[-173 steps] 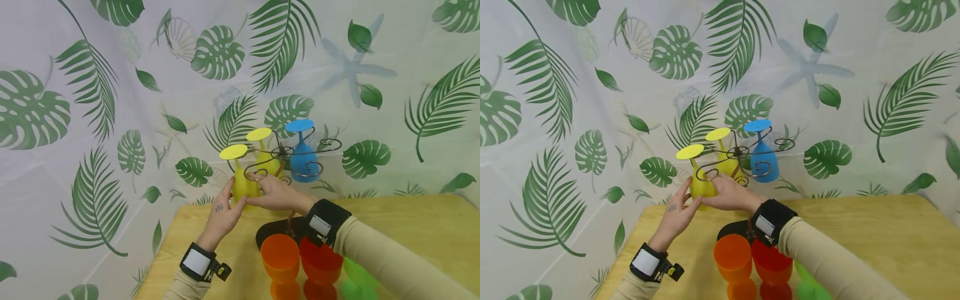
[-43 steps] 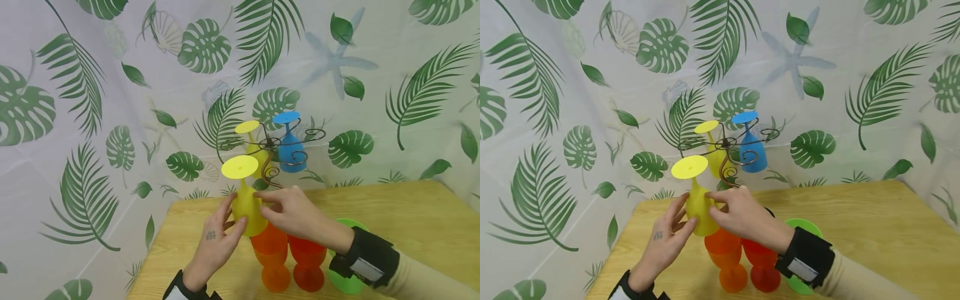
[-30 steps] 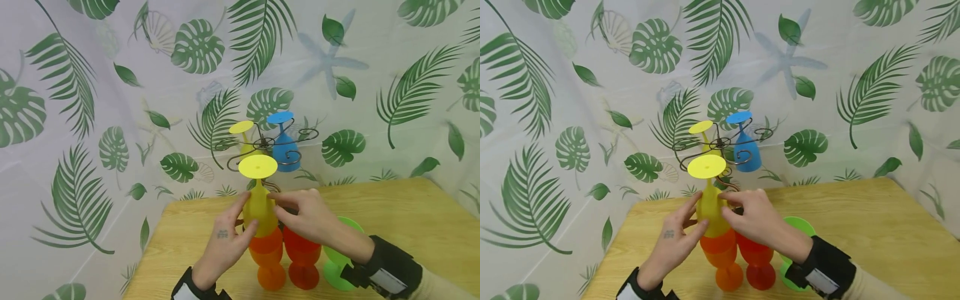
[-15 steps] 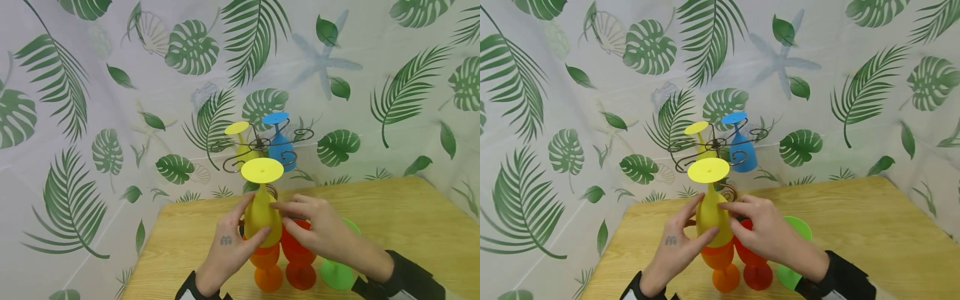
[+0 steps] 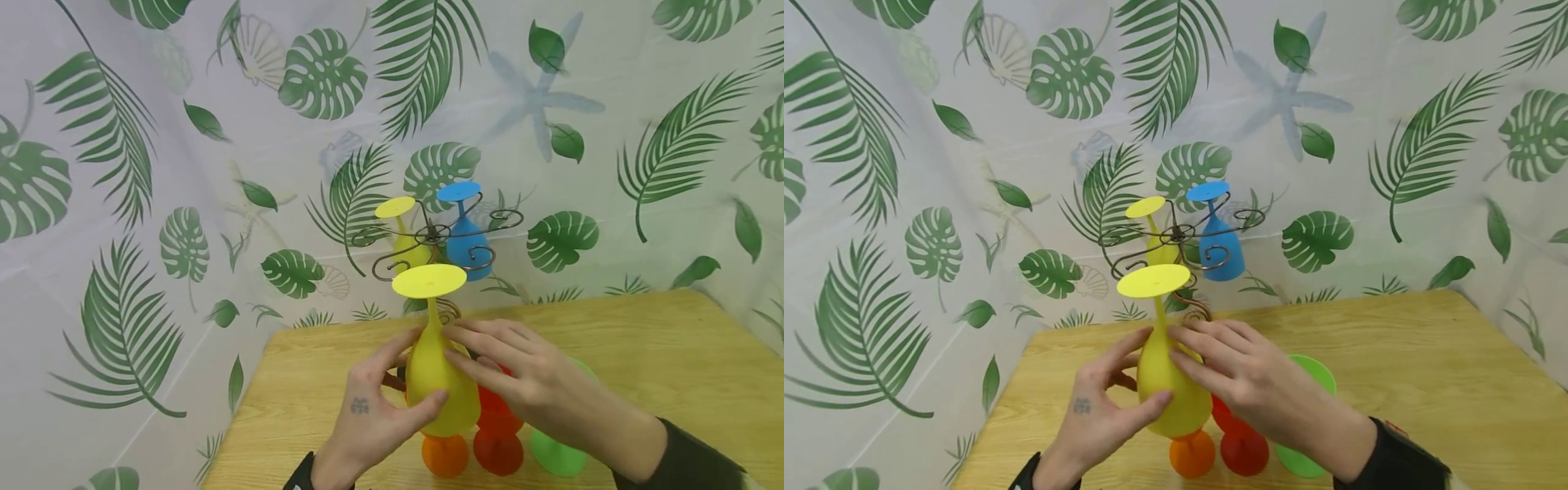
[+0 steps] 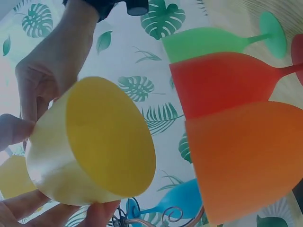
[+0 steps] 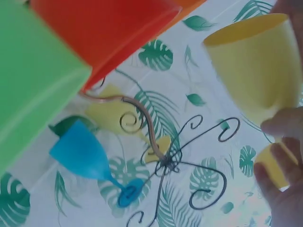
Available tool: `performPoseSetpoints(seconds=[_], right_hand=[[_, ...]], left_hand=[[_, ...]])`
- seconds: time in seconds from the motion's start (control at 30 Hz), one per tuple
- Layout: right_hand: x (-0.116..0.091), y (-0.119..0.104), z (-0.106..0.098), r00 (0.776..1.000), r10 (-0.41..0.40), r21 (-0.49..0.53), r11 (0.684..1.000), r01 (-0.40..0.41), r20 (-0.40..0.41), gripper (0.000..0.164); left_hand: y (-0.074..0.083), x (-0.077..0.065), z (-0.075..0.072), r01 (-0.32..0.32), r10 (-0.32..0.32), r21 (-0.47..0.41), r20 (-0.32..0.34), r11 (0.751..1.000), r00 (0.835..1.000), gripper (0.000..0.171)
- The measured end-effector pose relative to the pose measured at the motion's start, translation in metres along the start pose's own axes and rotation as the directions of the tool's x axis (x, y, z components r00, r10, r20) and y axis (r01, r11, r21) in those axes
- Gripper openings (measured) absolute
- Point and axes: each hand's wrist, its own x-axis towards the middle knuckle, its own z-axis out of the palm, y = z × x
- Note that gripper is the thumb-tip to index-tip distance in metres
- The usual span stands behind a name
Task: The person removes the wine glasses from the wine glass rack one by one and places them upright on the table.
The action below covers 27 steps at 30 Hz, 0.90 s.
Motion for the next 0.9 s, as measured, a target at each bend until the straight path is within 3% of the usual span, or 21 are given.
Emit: performPoseSetpoints(seconds=[0.17, 0.27, 0.3, 0.4, 0.5, 0.7, 0.9], right_hand=[[0.0, 0.0, -0.004, 0.995, -0.069, -0.067, 0.995, 0.074, 0.077, 0.055], [0.0, -0.001, -0.004, 0.989, -0.066, -0.061, 0.995, 0.075, 0.135, 0.043], [-0.001, -0.001, -0.004, 0.987, -0.064, -0.054, 0.996, 0.073, 0.148, 0.05], [-0.001, -0.002, -0.001, 0.982, -0.064, -0.045, 0.996, 0.073, 0.177, 0.096], [-0.001, -0.004, 0.004, 0.979, -0.069, -0.044, 0.996, 0.079, 0.192, 0.109], [0.002, -0.005, 0.007, 0.985, -0.102, -0.026, 0.994, 0.106, 0.138, 0.103], [0.005, -0.009, 0.005, 0.995, -0.083, 0.083, 0.993, 0.079, 0.051, 0.104]], left_hand=[[0.001, 0.0, -0.005, -0.014, 0.014, -0.029, -0.003, 0.999, 1.0, 0.061], [0.001, 0.001, -0.007, 0.001, -0.001, -0.048, 0.0, 0.999, 1.0, 0.057], [0.002, 0.001, -0.007, 0.01, -0.01, -0.054, 0.009, 0.998, 1.0, 0.056], [0.003, 0.0, -0.009, 0.035, -0.033, -0.077, 0.038, 0.996, 0.999, 0.053], [0.004, -0.003, -0.01, 0.04, -0.035, -0.087, 0.049, 0.995, 0.998, 0.053], [0.005, -0.007, -0.014, 0.021, -0.017, -0.084, 0.056, 0.996, 0.998, 0.054], [0.01, -0.012, -0.017, -0.022, 0.027, -0.067, 0.068, 0.998, 0.997, 0.049]])
